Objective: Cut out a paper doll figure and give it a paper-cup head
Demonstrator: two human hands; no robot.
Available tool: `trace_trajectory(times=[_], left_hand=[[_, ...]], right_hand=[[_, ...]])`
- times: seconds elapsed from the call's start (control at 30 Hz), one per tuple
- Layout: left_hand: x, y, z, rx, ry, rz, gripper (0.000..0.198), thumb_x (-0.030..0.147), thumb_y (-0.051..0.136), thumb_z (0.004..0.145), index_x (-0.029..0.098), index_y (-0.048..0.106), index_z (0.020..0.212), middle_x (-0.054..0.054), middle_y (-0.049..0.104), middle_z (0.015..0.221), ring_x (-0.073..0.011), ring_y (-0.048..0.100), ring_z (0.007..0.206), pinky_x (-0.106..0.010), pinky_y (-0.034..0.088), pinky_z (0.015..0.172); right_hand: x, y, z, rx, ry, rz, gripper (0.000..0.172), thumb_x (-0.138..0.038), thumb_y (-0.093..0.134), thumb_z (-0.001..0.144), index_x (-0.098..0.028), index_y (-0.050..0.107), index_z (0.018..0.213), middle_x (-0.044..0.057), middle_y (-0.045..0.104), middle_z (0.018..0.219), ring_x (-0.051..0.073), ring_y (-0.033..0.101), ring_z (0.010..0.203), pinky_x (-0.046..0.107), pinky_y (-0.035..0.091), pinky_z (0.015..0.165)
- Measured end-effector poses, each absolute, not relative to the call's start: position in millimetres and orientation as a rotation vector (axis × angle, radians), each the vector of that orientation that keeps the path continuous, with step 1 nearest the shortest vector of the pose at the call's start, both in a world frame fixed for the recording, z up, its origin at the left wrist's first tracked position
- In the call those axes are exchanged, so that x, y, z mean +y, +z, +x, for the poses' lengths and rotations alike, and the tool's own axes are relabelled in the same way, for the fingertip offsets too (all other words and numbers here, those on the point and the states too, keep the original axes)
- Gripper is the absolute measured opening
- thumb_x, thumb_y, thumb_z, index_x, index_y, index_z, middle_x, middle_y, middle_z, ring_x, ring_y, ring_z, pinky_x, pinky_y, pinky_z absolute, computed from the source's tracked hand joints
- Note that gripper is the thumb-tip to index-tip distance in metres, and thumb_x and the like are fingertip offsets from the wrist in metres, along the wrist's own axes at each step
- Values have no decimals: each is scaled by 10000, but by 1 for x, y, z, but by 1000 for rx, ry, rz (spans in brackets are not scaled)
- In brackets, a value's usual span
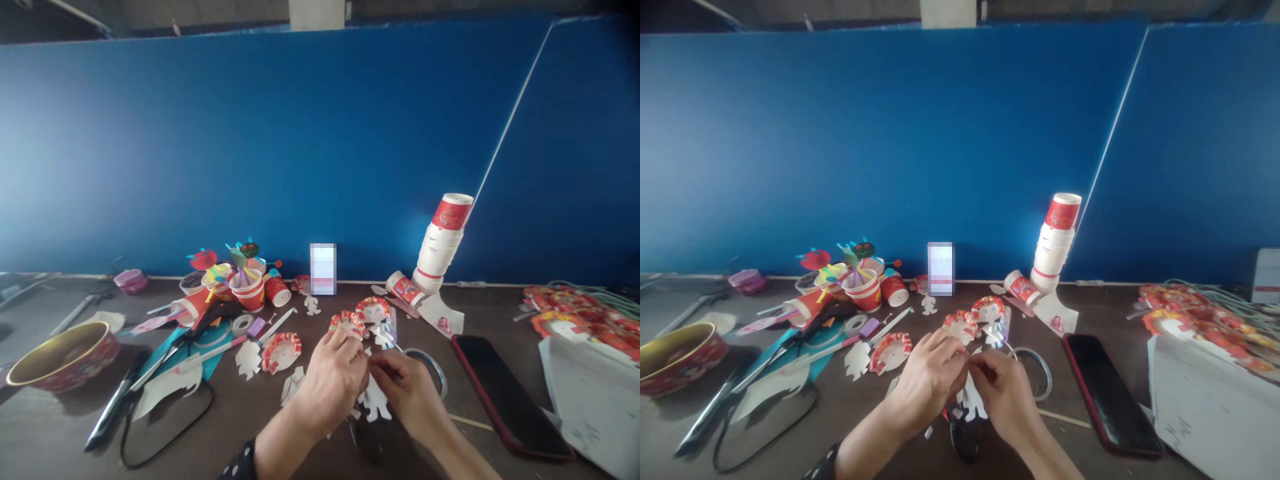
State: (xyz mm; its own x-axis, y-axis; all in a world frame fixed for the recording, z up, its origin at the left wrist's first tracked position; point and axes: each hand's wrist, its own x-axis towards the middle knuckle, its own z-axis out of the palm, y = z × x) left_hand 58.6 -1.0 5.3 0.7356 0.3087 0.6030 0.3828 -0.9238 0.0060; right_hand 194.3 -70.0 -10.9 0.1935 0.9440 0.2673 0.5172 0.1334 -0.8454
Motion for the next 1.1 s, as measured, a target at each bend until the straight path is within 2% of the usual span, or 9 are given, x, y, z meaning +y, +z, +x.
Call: trace_trajectory(times=[0.27,0.47,0.73,1.1], left_hand=[[0,-1,58,-491,-767,-2769,169,108,423,783,141,495,634,-40,518,699,-179,463,693,-301,356,556],[6,1,56,-465,-731,-2923,188,116,431,795,138,517,629,-24,523,675,-150,462,658,-268,364,554],[6,-5,58,-457,-819,-2882,181,117,443,775,135,506,606,-34,513,674,-163,461,655,-282,379,546],[10,-10,61,-579,-1096,-3004,170,93,474,719,145,525,565,-31,530,627,-142,470,625,-254,392,562]], right_hand=[[-69,-14,191,-1417,686,-1558,216,-244,492,800,-161,691,809,18,655,646,176,569,602,243,405,541],[-67,-19,192,-1382,711,-1549,222,-257,498,804,-155,695,817,20,660,648,172,565,597,236,396,521],[-68,-21,193,-1443,698,-1508,216,-231,492,808,-174,691,868,5,649,656,152,540,587,226,381,512],[-66,-24,191,-1329,801,-1495,203,-236,510,777,-158,697,790,-1,605,577,138,509,522,220,354,470]])
